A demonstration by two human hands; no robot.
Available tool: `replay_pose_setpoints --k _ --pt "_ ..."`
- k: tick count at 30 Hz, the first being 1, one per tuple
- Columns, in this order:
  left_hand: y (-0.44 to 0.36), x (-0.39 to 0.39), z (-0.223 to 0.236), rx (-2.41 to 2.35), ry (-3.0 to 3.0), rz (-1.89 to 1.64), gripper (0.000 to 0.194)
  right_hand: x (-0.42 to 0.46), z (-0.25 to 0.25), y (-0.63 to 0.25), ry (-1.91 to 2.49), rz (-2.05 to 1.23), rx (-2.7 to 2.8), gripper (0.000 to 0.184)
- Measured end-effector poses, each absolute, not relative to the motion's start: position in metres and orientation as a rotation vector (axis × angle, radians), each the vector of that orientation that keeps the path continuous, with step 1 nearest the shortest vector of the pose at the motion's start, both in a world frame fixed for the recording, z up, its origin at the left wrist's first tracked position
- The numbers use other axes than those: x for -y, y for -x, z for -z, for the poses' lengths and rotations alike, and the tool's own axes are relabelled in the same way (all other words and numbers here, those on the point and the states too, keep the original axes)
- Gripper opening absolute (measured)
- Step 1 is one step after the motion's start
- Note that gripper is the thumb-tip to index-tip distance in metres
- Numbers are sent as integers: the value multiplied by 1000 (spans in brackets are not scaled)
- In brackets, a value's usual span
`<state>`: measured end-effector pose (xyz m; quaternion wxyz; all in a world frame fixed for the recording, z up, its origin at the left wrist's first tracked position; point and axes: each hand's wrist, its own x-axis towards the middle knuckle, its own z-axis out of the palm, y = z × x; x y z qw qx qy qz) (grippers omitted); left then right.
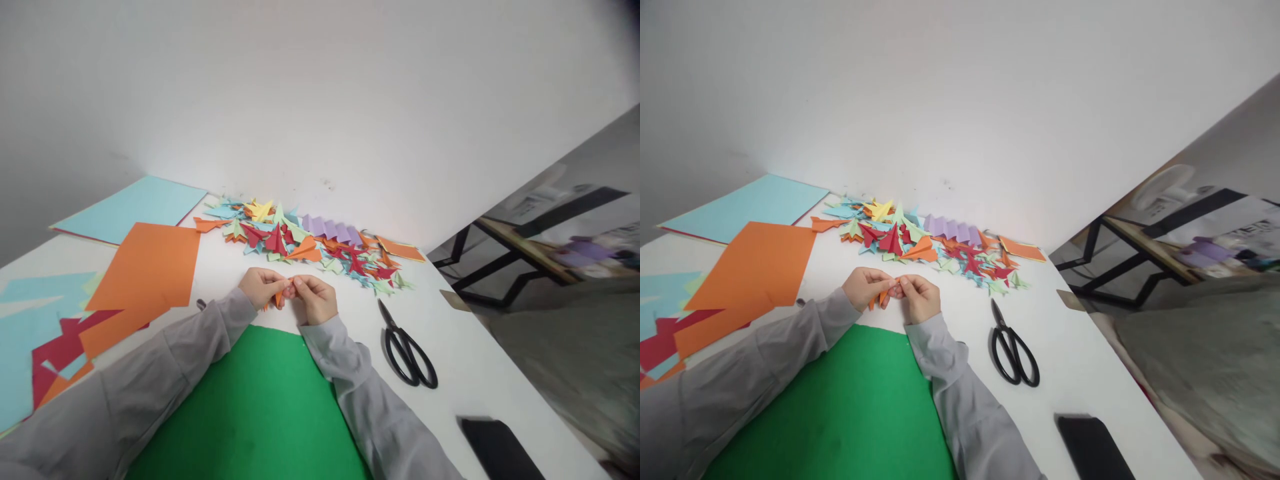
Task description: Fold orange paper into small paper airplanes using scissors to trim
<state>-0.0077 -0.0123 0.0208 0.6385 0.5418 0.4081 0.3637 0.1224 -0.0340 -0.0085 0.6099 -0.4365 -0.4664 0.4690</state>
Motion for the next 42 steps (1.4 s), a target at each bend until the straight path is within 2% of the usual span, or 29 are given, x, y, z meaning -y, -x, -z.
replay_pose_setpoints --k 4,12,24,31,42 --pt "7 14 -26 -989 -1218 -825 18 32 13 -124 979 -1113 1049 28" --pt "6 15 -28 -1002 -1231 -803 20 33 8 -121 1106 -968 1081 30" --pt "6 15 -27 -1006 -1197 -806 19 32 10 -122 1076 -1012 1085 35" --pt "6 10 -14 -924 -1165 -899 15 31 11 -125 1062 -1018 1078 24" --pt "5 1 5 -833 -1147 -925 17 32 10 -124 1053 -1043 1107 22"
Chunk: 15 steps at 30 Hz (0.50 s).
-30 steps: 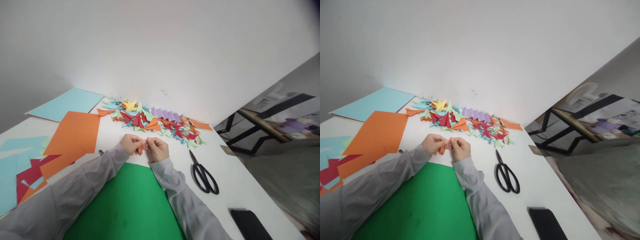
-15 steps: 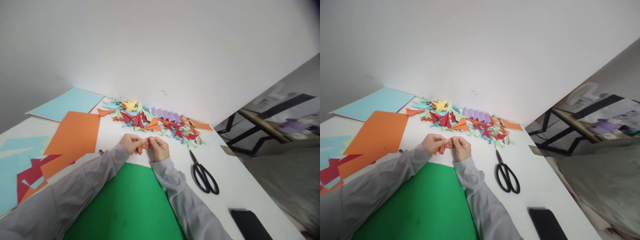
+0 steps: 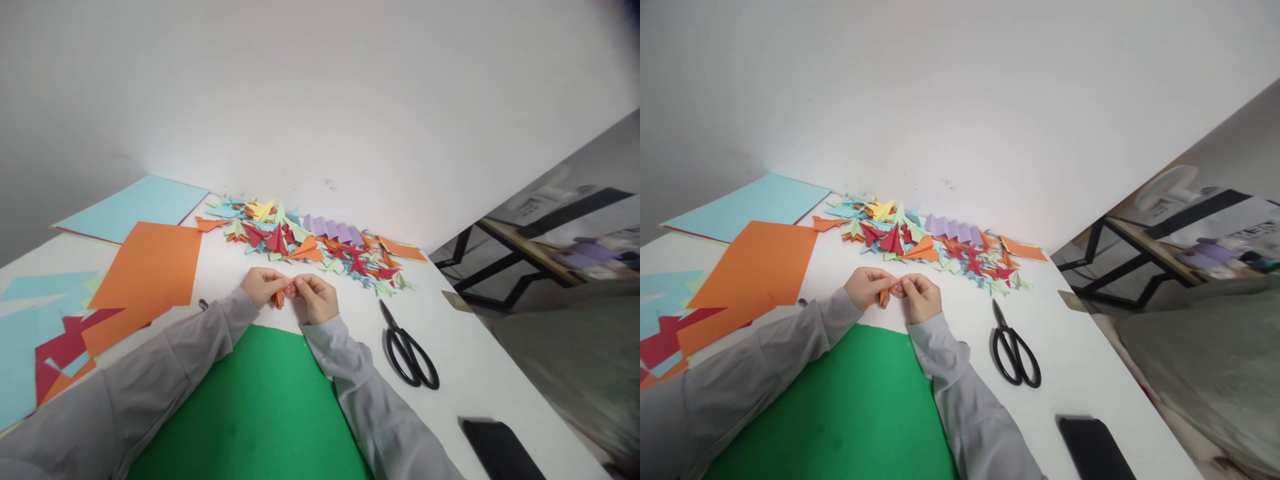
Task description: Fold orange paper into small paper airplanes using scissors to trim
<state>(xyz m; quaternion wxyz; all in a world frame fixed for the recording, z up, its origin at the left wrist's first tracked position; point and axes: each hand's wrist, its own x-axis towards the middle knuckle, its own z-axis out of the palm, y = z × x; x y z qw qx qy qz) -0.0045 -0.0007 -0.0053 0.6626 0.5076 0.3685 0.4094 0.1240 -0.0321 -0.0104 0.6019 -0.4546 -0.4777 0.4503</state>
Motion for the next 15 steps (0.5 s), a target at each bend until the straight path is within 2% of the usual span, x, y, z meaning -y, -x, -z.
replay_pose_setpoints --k 5,15 --pt "6 3 2 -869 -1195 -911 24 33 10 -123 1057 -1043 1109 22" --pt "7 2 4 -898 -1223 -915 18 33 11 -122 1061 -1048 1122 24"
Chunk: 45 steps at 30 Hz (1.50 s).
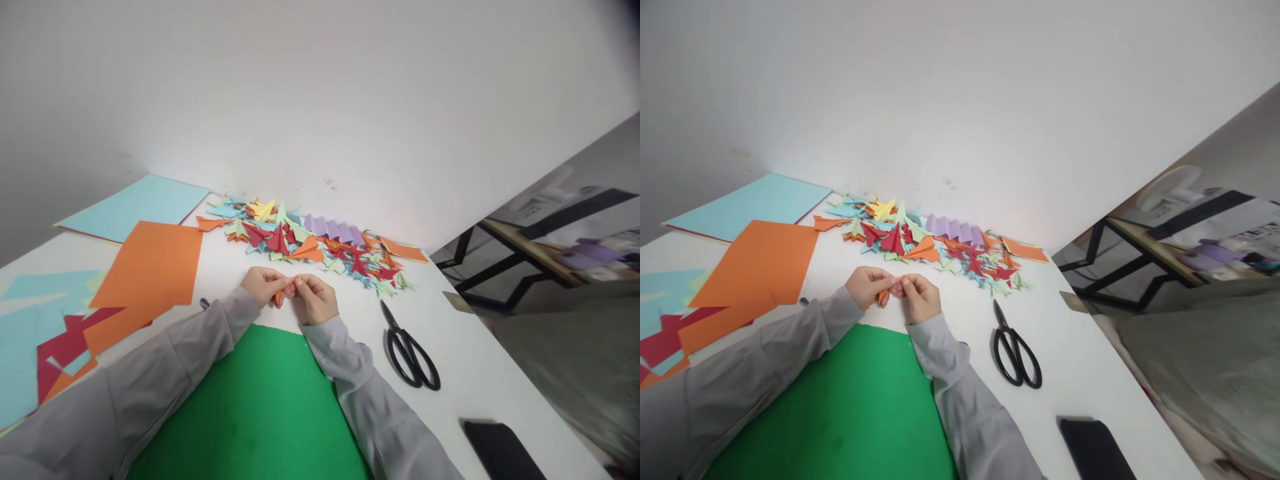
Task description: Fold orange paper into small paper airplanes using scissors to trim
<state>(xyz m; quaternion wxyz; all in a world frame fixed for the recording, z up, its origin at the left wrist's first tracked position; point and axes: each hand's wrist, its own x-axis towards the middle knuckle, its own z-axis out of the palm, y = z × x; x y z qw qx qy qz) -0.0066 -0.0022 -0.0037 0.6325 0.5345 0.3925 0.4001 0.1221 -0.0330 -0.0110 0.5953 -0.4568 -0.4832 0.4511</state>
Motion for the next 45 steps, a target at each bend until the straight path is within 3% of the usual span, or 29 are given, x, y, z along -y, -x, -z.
replay_pose_setpoints --k 12,23,30,45 --pt "6 8 -7 -889 -1245 -901 12 31 10 -122 1059 -1089 1112 29" --pt "7 1 7 -844 -1234 -907 19 28 12 -125 1020 -1172 1002 32" --pt "6 2 2 -770 -1038 -837 28 27 13 -126 1022 -1071 938 31" --pt "8 2 -3 -779 -1075 -815 28 29 12 -126 975 -1156 997 22"
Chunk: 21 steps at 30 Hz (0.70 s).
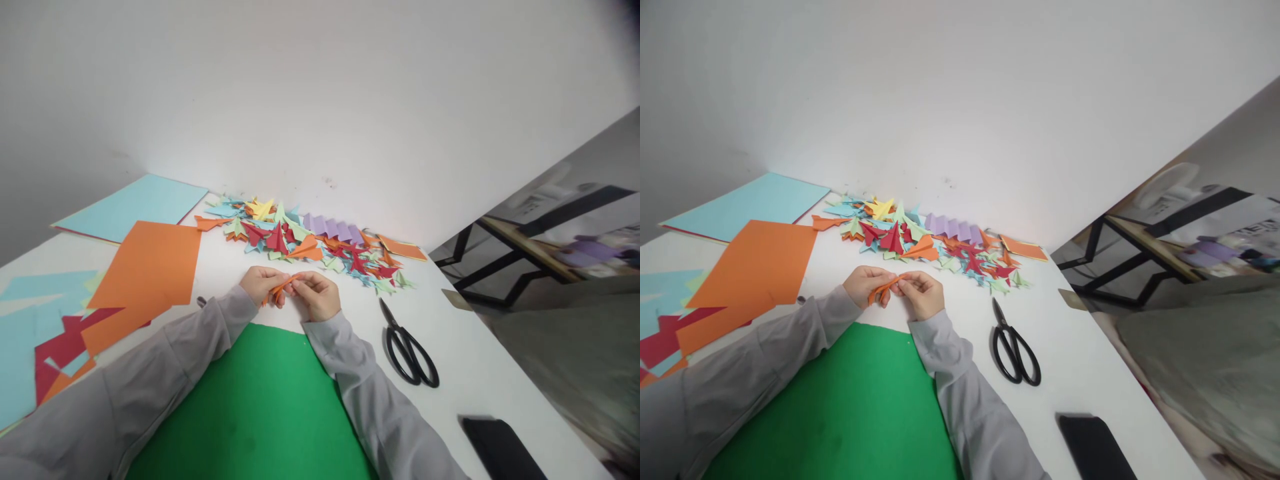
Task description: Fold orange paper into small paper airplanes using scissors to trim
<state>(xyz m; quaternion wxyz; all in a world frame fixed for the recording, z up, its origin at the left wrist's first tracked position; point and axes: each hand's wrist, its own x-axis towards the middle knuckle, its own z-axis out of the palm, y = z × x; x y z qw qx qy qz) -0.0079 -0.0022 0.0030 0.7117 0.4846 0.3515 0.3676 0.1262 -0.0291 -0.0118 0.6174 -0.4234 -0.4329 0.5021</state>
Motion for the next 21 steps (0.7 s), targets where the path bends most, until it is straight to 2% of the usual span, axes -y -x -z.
replay_pose_setpoints --k 21 --pt "9 4 -4 -824 -1177 -866 23 29 13 -127 909 -1217 986 15"
